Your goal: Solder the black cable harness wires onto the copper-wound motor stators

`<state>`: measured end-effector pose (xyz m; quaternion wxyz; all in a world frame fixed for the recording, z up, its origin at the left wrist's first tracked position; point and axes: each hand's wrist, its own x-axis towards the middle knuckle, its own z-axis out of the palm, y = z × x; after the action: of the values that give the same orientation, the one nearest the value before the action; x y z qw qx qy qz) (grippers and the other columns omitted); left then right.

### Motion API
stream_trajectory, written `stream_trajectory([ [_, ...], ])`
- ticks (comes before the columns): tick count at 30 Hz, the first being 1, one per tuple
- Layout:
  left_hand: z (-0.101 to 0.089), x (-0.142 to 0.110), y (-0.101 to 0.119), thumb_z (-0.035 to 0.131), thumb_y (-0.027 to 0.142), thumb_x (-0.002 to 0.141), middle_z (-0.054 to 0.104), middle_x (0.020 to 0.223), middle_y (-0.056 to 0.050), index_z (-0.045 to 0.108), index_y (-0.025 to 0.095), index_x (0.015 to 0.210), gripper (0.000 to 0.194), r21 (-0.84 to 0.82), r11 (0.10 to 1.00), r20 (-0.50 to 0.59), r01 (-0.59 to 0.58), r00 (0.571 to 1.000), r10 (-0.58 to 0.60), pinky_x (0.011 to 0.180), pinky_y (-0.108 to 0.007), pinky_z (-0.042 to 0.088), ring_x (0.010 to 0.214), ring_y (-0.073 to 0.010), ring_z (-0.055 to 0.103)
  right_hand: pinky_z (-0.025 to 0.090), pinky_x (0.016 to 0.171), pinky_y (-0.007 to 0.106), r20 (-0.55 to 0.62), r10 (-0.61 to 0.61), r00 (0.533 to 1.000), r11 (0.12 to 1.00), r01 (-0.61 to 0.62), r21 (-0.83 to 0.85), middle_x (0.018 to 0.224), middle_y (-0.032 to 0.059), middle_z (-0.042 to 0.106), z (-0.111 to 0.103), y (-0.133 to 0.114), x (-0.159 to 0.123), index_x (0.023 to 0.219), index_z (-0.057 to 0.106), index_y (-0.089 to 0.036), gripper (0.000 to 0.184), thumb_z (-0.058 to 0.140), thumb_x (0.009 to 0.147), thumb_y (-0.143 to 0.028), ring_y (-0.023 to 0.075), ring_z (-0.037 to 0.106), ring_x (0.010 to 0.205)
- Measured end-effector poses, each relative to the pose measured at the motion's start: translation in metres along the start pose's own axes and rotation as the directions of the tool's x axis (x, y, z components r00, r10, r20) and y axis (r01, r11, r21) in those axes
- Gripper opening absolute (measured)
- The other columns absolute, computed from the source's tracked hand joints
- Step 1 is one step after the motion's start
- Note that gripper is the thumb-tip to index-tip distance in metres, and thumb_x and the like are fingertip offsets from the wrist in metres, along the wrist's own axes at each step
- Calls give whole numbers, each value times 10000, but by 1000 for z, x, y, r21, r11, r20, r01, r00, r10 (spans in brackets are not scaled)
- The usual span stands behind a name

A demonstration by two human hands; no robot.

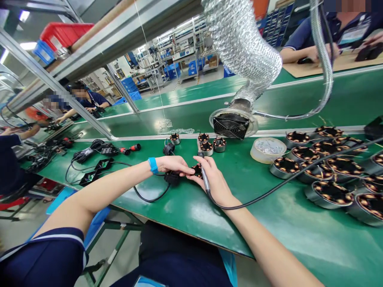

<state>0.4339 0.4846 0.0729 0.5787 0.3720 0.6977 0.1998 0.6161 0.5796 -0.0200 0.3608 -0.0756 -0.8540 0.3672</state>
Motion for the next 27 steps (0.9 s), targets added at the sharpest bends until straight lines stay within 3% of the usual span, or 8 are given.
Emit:
stream_trajectory([
  [4, 5, 4, 1, 943, 585, 444, 518, 494, 33, 758, 120, 661, 546, -32, 997, -69, 68, 995, -70, 537, -278, 228, 516, -67, 379, 596, 899, 393, 2, 2, 1000, 1000, -2, -5, 1279, 111, 522, 0, 2, 0, 1430, 476, -285, 578, 668, 950, -543, 261, 675, 1049],
  [11, -3, 6, -3, 925, 317, 491, 642, 590, -10, 737, 128, 619, 296, -158, 984, -40, 86, 995, -94, 571, -248, 330, 589, -93, 512, 584, 940, 421, 19, 6, 1000, 1000, -5, -26, 1286, 123, 520, 0, 3, -1, 1442, 469, -279, 562, 657, 963, -503, 274, 682, 1035],
  [18, -14, 5, -11, 960, 438, 444, 645, 623, -9, 700, 128, 605, 435, -83, 996, 7, 28, 1000, -28, 578, -261, 288, 588, -87, 478, 589, 933, 416, 23, 3, 1000, 1000, -3, -19, 1302, 120, 517, -1, 0, -1, 1447, 460, -291, 542, 657, 967, -451, 272, 683, 1037],
  [27, -12, 2, -16, 892, 450, 587, 638, 687, -8, 774, 124, 767, 391, -30, 990, 8, -135, 991, 135, 665, -262, 315, 678, -104, 476, 593, 899, 411, 4, -3, 1000, 999, 3, -44, 1270, 121, 524, 0, 0, -2, 1427, 485, -275, 534, 650, 966, -489, 271, 682, 1017],
])
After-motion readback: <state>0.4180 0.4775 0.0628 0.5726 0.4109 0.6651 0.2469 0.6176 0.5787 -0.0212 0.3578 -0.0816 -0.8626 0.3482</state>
